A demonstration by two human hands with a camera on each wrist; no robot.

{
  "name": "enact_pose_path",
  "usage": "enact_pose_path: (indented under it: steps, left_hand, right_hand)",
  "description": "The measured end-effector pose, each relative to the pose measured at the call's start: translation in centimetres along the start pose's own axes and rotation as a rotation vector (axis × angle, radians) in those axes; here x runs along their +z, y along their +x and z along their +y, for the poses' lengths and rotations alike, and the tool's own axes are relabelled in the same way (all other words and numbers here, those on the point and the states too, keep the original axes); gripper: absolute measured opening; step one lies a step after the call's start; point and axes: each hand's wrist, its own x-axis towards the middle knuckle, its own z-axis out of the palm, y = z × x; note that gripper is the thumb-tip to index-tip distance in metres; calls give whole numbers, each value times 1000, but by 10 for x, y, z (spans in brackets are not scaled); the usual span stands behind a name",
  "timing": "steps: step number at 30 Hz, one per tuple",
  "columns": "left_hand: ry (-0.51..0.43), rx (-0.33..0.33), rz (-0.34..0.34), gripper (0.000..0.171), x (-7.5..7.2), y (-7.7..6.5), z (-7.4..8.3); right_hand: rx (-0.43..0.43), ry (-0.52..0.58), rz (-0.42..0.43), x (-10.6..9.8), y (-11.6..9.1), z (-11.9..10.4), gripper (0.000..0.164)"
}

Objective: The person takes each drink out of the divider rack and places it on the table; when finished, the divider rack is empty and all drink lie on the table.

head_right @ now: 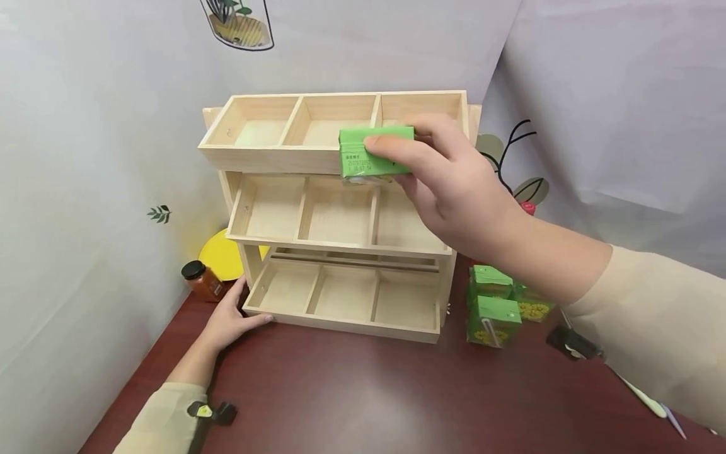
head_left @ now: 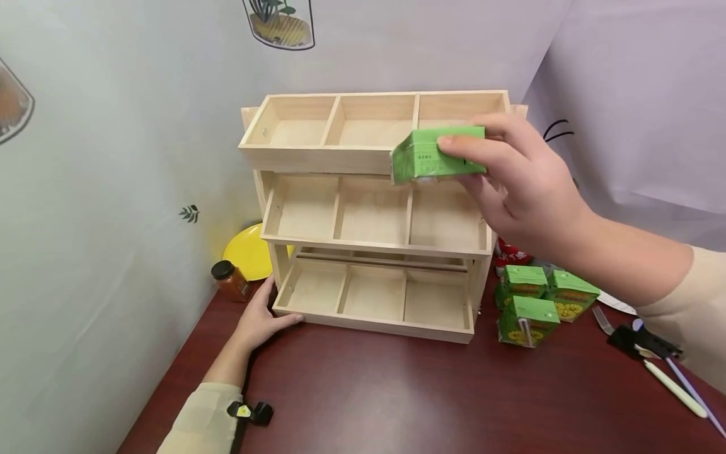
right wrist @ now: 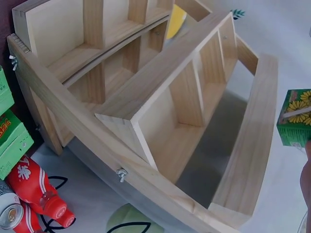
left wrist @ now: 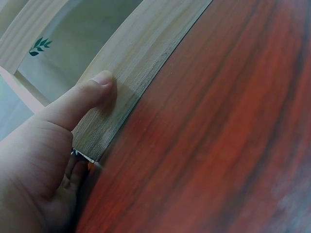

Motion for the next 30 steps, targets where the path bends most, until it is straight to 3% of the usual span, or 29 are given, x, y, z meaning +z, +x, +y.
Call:
enact_pose_path:
  steps: [10, 20, 30]
  left_hand:
    - [-22, -9, 6, 107, 2, -2, -2]
    - [9, -11, 27, 111, 2, 0, -35]
    - [9, 15, 12, 110, 5, 2, -36]
  right_hand:
    - [6, -4, 32, -17, -17, -6, 20]
    - [21, 89, 111, -27, -35, -16, 25]
    - [73, 70, 177, -28, -56, -17, 20]
